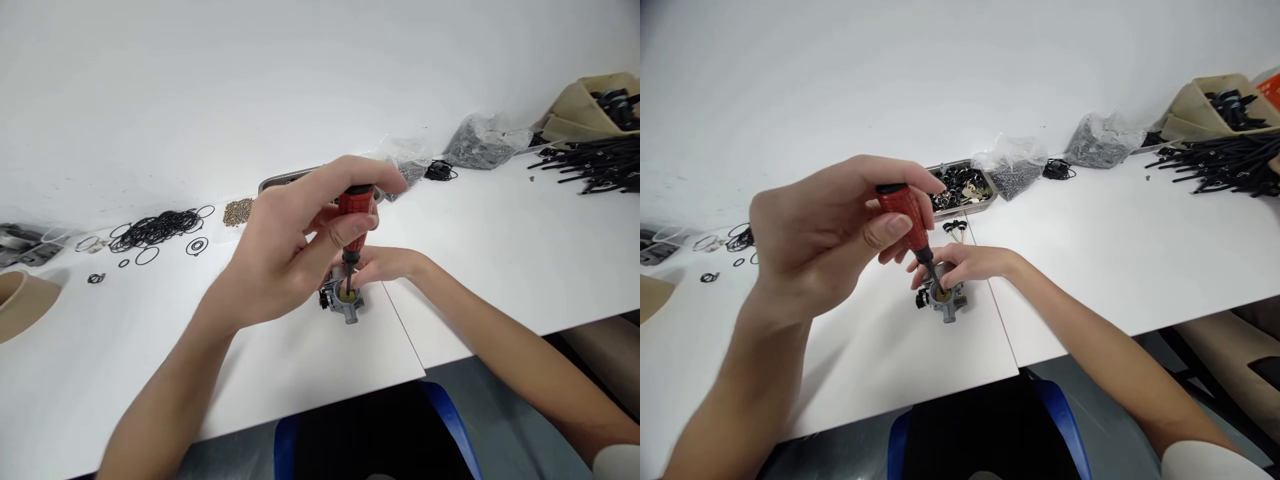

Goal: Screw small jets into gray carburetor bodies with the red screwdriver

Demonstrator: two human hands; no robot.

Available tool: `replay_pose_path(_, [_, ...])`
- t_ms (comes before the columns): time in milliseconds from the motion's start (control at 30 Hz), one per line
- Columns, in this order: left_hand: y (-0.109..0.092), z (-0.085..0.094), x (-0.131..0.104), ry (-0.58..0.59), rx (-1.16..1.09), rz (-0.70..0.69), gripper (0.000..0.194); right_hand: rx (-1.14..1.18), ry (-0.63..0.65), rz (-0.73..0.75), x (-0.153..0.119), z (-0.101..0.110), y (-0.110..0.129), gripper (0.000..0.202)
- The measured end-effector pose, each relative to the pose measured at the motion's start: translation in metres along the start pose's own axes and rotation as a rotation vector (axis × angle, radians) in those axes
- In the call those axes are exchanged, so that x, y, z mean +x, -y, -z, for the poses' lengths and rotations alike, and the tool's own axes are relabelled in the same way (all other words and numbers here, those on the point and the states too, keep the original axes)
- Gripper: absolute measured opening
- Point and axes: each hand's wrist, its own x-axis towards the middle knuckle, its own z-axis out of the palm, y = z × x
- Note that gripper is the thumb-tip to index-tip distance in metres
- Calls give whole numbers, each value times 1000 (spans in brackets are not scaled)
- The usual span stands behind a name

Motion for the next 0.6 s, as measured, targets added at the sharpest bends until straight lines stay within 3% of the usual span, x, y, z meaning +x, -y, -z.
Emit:
replay_pose_path(133, [-3,-3,1,11,-12,-48,23,38,-29,-36,1,-1,4,34])
replay_pose_path(233, [-3,-7,2,-112,22,-160,17,72,-30,-39,1,-1,6,34])
replay_pose_path(333, [-3,-9,1,-191,8,-107,22,70,-38,-42,0,-2,4,36])
replay_pose_path(467, [-5,-3,1,-54,-98,-69,25,32,-19,-38,-1,-1,3,40])
replay_pose_path(600, [-6,-3,3,-35,-56,-128,20,32,-31,-77,0,-2,9,36])
